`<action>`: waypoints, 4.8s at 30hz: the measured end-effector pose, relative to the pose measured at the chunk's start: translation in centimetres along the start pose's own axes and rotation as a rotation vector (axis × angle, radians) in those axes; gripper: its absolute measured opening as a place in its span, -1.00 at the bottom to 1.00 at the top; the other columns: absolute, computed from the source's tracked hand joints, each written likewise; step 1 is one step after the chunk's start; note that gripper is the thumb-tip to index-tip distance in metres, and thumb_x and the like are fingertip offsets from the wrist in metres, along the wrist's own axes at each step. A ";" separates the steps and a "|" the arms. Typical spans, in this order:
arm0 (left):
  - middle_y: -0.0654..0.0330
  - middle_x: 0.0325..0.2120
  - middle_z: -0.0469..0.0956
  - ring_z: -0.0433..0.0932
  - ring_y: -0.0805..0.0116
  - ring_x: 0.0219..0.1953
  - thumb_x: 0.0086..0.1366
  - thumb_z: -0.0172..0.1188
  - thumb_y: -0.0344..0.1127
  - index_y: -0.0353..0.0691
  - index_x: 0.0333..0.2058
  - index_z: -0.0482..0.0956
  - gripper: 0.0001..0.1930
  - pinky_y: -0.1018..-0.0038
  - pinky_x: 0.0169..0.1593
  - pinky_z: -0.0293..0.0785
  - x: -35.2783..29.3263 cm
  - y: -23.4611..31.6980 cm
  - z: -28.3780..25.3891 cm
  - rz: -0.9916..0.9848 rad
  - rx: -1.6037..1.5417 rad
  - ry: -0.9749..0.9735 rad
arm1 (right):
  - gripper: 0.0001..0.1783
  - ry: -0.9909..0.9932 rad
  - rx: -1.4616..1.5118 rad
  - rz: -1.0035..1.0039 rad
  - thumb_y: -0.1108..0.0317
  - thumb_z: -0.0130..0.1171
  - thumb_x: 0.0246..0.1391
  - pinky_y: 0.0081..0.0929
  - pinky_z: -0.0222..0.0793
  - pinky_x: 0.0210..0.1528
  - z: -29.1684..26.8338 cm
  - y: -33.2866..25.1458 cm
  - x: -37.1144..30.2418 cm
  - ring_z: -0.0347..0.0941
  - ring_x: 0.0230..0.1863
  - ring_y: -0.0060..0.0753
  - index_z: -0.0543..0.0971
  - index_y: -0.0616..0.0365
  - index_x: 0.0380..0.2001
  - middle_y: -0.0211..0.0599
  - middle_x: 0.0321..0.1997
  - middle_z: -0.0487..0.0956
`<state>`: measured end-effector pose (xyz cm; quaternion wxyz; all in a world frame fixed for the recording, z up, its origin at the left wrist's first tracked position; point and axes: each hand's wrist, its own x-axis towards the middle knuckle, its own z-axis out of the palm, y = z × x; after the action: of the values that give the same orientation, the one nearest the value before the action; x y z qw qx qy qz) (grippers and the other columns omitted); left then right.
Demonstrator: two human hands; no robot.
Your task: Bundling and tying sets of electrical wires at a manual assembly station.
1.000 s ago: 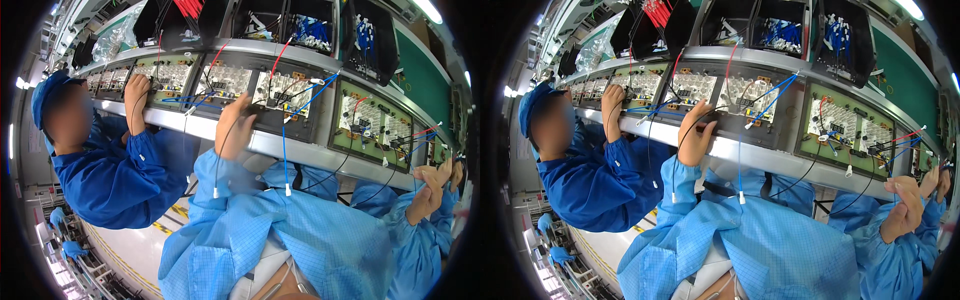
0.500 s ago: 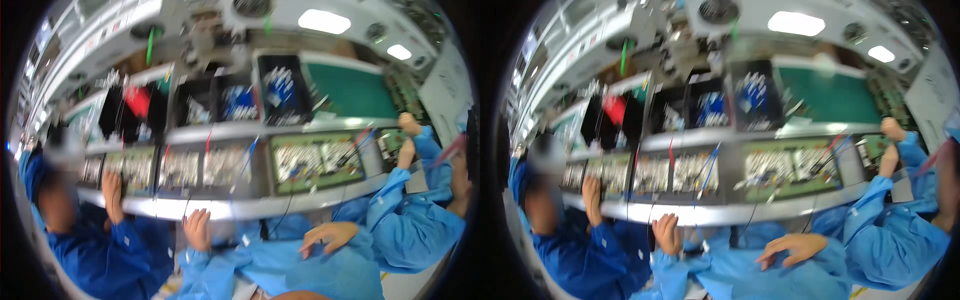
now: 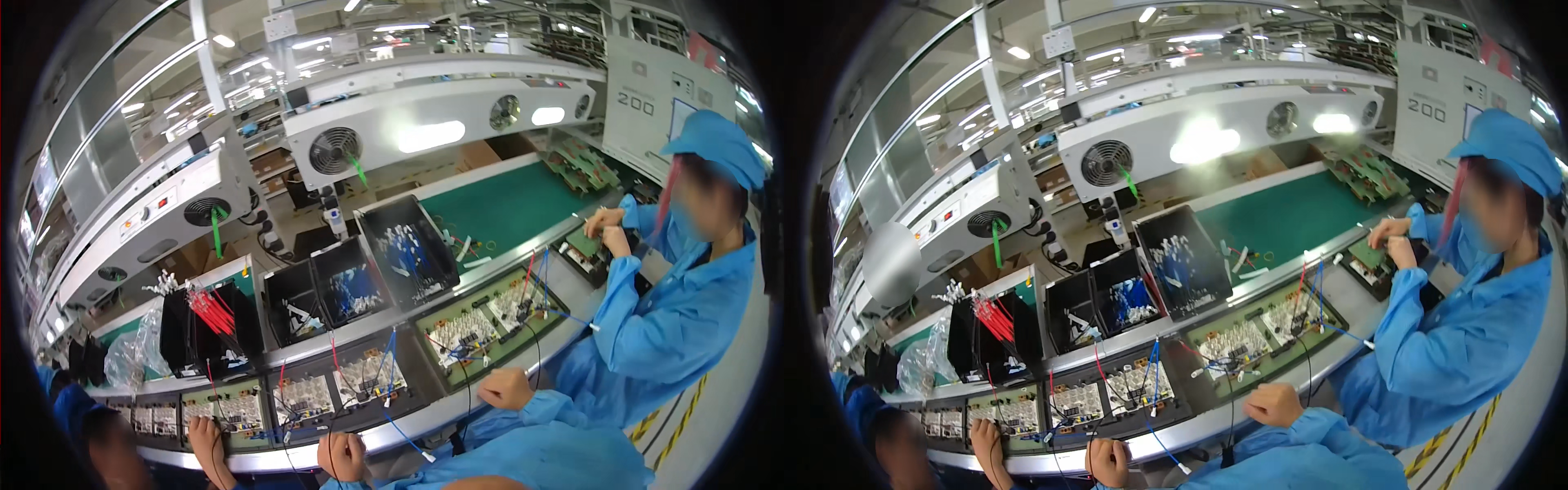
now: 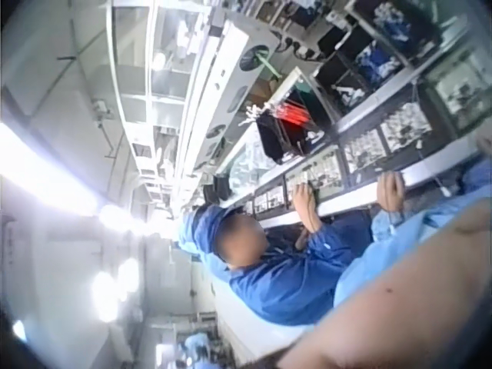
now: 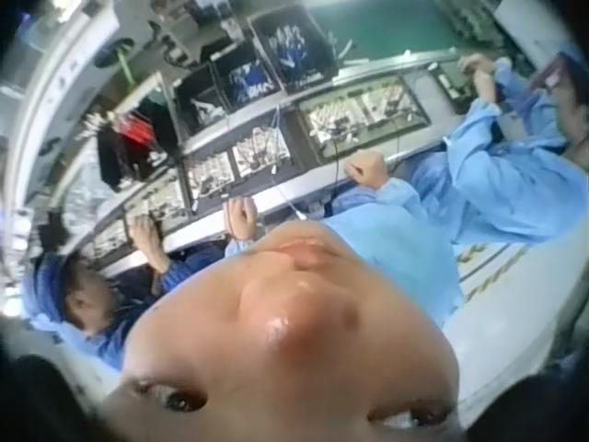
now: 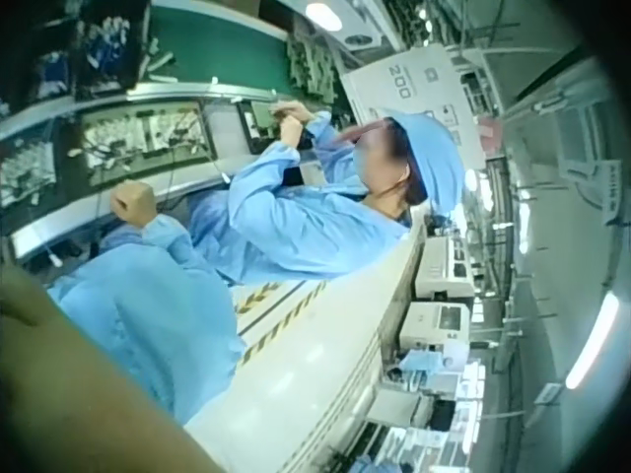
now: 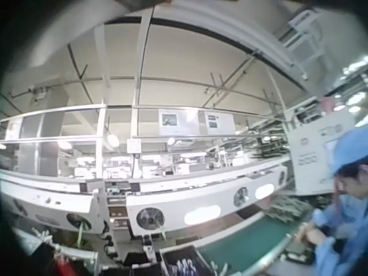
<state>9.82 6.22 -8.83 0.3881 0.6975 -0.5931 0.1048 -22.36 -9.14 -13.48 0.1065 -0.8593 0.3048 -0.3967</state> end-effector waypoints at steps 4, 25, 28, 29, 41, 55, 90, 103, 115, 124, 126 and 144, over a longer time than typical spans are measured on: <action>0.17 -0.63 0.40 0.36 0.14 -0.56 0.08 0.14 -0.42 -0.19 -0.64 0.45 -0.86 0.26 -0.46 0.24 0.4 -0.4 -0.1 0.056 -0.012 -0.087 | -0.86 0.061 -0.056 0.037 0.30 0.23 -0.12 -0.33 0.30 -0.51 -0.6 -0.3 1.0 0.36 -0.51 -0.23 0.49 0.05 -0.62 -0.37 -0.56 0.44; 0.12 -0.71 0.40 0.36 0.16 -0.63 -0.05 0.02 -0.52 -0.26 -0.70 0.45 -0.89 0.35 -0.52 0.26 1.4 0.0 3.6 -0.103 0.106 0.109 | -0.84 -0.225 0.159 -0.013 0.36 0.27 -0.27 -0.43 0.34 -0.42 -2.2 1.2 5.1 0.43 -0.39 -0.37 0.61 0.00 -0.47 -0.48 -0.41 0.52; 0.11 -0.71 0.39 0.35 0.14 -0.66 -0.13 0.04 -0.51 -0.27 -0.69 0.46 -0.95 0.35 -0.55 0.24 2.1 -0.3 4.2 -0.046 0.130 0.108 | -0.79 -0.226 0.155 0.010 0.37 0.28 -0.29 -0.45 0.31 -0.46 -2.1 1.8 4.7 0.42 -0.42 -0.38 0.64 -0.02 -0.43 -0.49 -0.42 0.51; 0.11 -0.71 0.39 0.36 0.15 -0.66 -0.16 0.05 -0.50 -0.27 -0.68 0.47 -0.96 0.36 -0.55 0.25 2.3 0.0 4.3 -0.055 0.117 0.114 | -0.79 -0.208 0.117 -0.005 0.39 0.29 -0.30 -0.45 0.31 -0.47 -2.3 1.8 4.5 0.41 -0.43 -0.38 0.64 -0.04 -0.44 -0.50 -0.43 0.51; 0.11 -0.57 0.46 0.37 0.11 -0.62 -0.19 0.11 -0.44 -0.25 -0.59 0.50 -0.91 0.28 -0.53 0.29 1.1 -0.4 4.3 -0.058 0.187 0.307 | -0.81 -0.237 0.030 -0.027 0.52 0.09 -0.16 -0.28 0.31 -0.33 -1.5 -0.1 5.5 0.39 -0.35 -0.10 0.61 0.12 -0.41 -0.24 -0.43 0.48; 0.38 -0.27 0.53 0.48 0.38 -0.15 0.04 0.18 -0.38 -0.02 -0.30 0.58 -0.80 0.39 -0.11 0.24 -2.0 -0.9 3.3 -0.068 -0.011 0.234 | -0.83 -0.031 -0.132 -0.028 0.46 0.00 0.07 -0.26 0.26 -0.42 -0.3 0.0 3.3 0.37 -0.46 -0.06 0.59 0.23 -0.39 -0.15 -0.48 0.48; -0.02 -0.32 0.56 0.54 0.16 -0.19 0.35 -0.39 0.31 -0.35 -0.01 0.42 -0.24 0.24 -0.01 0.39 -7.9 0.3 -4.1 -0.594 -1.390 -0.333 | -0.72 -0.035 0.103 -0.161 0.39 -0.02 -0.01 -0.36 0.39 -0.33 1.8 -3.1 4.1 0.51 -0.38 -0.13 0.65 0.23 -0.35 -0.17 -0.40 0.59; 0.07 -0.49 0.57 0.56 0.27 -0.48 0.38 -0.10 -0.36 -0.33 -0.44 0.49 -0.74 0.42 -0.31 0.47 -3.2 1.1 -2.1 -0.342 -1.220 -0.804 | -0.69 -0.498 1.377 0.744 0.28 -0.10 0.26 -0.38 0.39 -0.13 1.2 -8.4 -4.9 0.48 -0.29 -0.33 0.47 0.34 -0.35 -0.03 -0.37 0.56; 0.06 -0.35 0.46 0.49 0.17 -0.26 0.32 -0.02 -0.40 -0.30 -0.21 0.52 -0.82 0.42 -0.14 0.40 -7.9 1.3 3.4 -0.332 -0.807 -0.503 | -0.78 -0.431 0.174 0.563 0.44 0.01 0.12 -0.50 0.22 -0.16 -2.7 -1.4 -7.9 0.30 -0.27 -0.44 0.52 0.24 -0.17 -0.31 -0.33 0.43; 0.10 -0.34 0.58 0.54 0.25 -0.28 0.32 0.02 -0.13 -0.28 -0.09 0.55 -0.64 0.41 -0.12 0.43 -9.8 -1.4 -0.1 -0.349 -1.020 -0.585 | -0.80 -0.061 0.247 0.508 0.52 0.10 -0.08 -0.44 0.19 -0.25 -8.3 -1.4 -6.5 0.26 -0.26 -0.34 0.39 0.22 -0.32 -0.19 -0.24 0.34; 0.10 -0.39 0.57 0.54 0.26 -0.32 0.31 0.04 -0.14 -0.32 -0.15 0.56 -0.65 0.41 -0.17 0.44 -10.9 -2.1 -1.6 -0.424 -1.002 -0.519 | -0.81 -0.043 0.193 0.345 0.52 0.11 -0.10 -0.44 0.19 -0.28 -8.9 -1.5 -5.9 0.26 -0.29 -0.31 0.39 0.20 -0.35 -0.20 -0.29 0.34; 0.03 -0.28 0.51 0.49 0.20 -0.22 0.21 -0.03 -0.60 -0.39 -0.24 0.50 -0.82 0.43 -0.08 0.36 -1.9 -9.6 -6.5 -0.194 -0.036 0.301 | -0.53 -0.530 0.211 0.149 0.66 -0.12 -0.02 -0.27 0.19 0.21 2.1 -8.6 10.1 0.28 0.18 0.08 0.33 0.28 0.04 -0.01 0.18 0.34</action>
<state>20.04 11.91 -9.53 0.4932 0.7209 -0.4599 0.1598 -11.93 -8.61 -4.97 0.3001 -0.8924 0.2855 -0.1791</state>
